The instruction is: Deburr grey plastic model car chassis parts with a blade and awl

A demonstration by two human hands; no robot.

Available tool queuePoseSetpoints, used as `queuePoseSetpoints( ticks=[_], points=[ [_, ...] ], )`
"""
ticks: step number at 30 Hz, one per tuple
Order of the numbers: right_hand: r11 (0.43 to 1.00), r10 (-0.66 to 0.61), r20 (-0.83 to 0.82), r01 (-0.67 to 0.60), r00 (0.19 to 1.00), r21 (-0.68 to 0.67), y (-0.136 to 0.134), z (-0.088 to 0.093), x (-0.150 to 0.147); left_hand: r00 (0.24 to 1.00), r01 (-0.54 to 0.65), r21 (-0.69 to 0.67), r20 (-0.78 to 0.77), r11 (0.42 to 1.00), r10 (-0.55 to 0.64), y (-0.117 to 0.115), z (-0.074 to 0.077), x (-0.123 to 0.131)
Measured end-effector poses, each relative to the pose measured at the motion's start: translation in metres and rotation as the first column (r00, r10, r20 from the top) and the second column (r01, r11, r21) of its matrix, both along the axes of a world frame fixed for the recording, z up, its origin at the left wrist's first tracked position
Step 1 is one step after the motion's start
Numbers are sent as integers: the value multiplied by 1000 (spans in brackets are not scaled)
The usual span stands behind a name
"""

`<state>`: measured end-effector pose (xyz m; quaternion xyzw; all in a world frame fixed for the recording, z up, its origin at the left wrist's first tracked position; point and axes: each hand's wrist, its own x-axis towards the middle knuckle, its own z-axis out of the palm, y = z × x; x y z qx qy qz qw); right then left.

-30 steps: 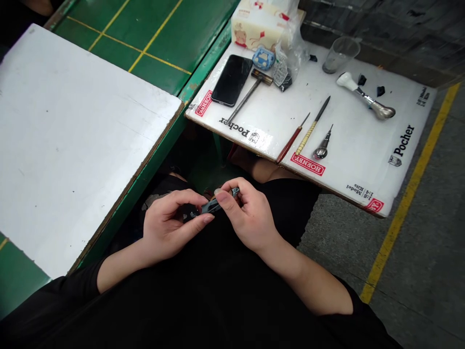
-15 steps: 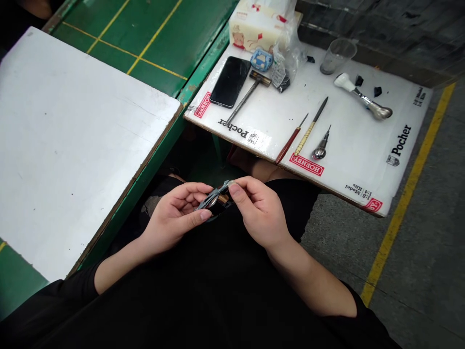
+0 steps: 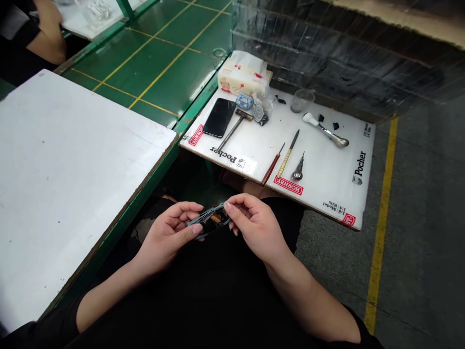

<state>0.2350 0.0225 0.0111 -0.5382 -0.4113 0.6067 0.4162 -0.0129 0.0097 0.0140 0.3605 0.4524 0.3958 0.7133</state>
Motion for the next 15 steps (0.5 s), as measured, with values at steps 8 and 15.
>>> queuePoseSetpoints(
  ticks=[8,15],
  points=[
    [998,-51,-132,47,990,-32,9,11,-5,850,199,461,-521,865,82,7,11,-8],
    [1000,-19,-179,15,984,-26,22,34,-15,761,292,671,-595,682,259,24,33,-13]
  ],
)
